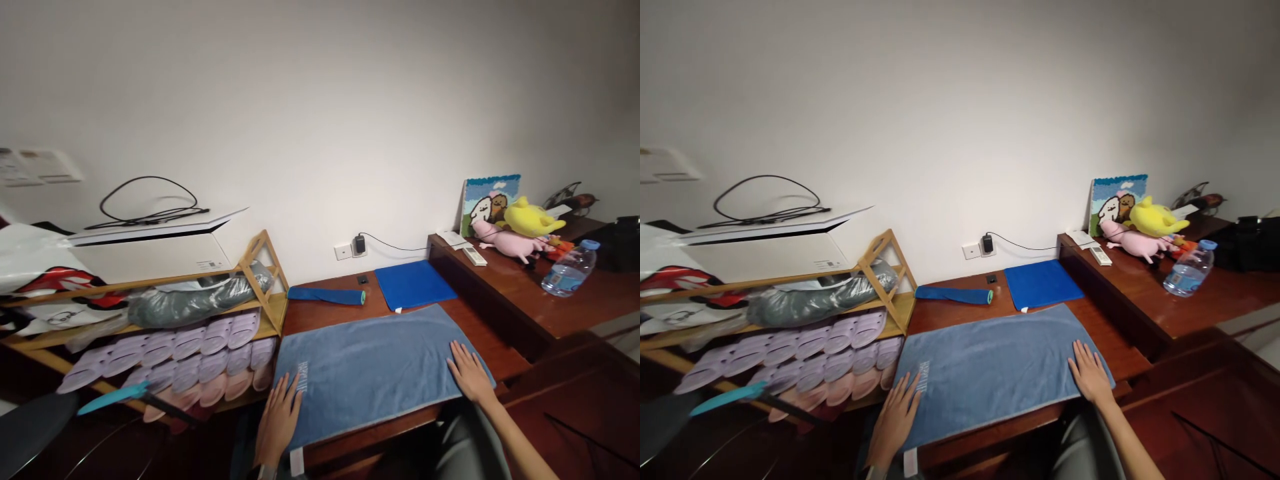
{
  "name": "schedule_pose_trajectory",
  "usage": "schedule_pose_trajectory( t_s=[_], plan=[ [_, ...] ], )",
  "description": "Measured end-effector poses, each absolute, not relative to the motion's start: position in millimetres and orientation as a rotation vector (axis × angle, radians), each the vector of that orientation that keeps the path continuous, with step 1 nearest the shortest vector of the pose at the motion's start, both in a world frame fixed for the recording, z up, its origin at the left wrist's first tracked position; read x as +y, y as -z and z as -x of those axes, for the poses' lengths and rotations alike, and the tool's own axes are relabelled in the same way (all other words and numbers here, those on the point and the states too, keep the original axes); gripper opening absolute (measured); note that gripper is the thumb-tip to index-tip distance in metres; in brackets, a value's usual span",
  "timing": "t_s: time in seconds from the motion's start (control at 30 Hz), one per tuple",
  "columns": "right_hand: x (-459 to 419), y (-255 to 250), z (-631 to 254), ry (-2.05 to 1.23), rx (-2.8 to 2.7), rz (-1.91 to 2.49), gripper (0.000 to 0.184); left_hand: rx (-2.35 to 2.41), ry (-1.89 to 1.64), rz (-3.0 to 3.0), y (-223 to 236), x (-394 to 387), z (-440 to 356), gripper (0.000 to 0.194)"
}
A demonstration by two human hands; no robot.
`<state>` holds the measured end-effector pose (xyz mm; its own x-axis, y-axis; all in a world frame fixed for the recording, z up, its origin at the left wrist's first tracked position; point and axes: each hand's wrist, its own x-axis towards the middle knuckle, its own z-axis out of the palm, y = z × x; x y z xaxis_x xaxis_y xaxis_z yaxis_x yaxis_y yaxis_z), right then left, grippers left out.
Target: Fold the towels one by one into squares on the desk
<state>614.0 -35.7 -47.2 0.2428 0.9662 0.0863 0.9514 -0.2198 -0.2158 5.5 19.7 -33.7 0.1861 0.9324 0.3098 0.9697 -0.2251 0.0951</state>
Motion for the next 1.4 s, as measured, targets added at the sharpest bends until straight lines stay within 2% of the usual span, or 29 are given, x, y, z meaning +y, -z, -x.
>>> schedule_pose_trajectory(
  t_s=[0.47, 0.6, 0.83, 1.0, 1.17, 1.4],
  plan=[
    [-41, 59, -643, -0.032, -1.716, 2.347, 0.076, -1.843, 0.637, 2.301, 52, 29, 3, 0.058],
    [-27, 45, -631, 0.024, -1.746, 2.27, 0.075, -1.839, 0.595, 2.297, 49, 29, 1, 0.058],
    [16, 8, -521, -0.131, -2.06, 1.912, 0.069, -1.766, 0.549, 2.356, 21, 26, -36, 0.057],
    [30, 3, -433, -0.209, -2.158, 1.73, 0.068, -1.817, 0.466, 2.382, 17, 19, -56, 0.058],
    [30, 4, -350, -0.275, -2.322, 1.473, 0.064, -1.648, 0.501, 2.494, 11, 21, -91, 0.059],
    [24, 8, -327, -0.303, -2.374, 1.486, 0.065, -1.589, 0.377, 2.646, 19, 22, -116, 0.061]
  ],
)
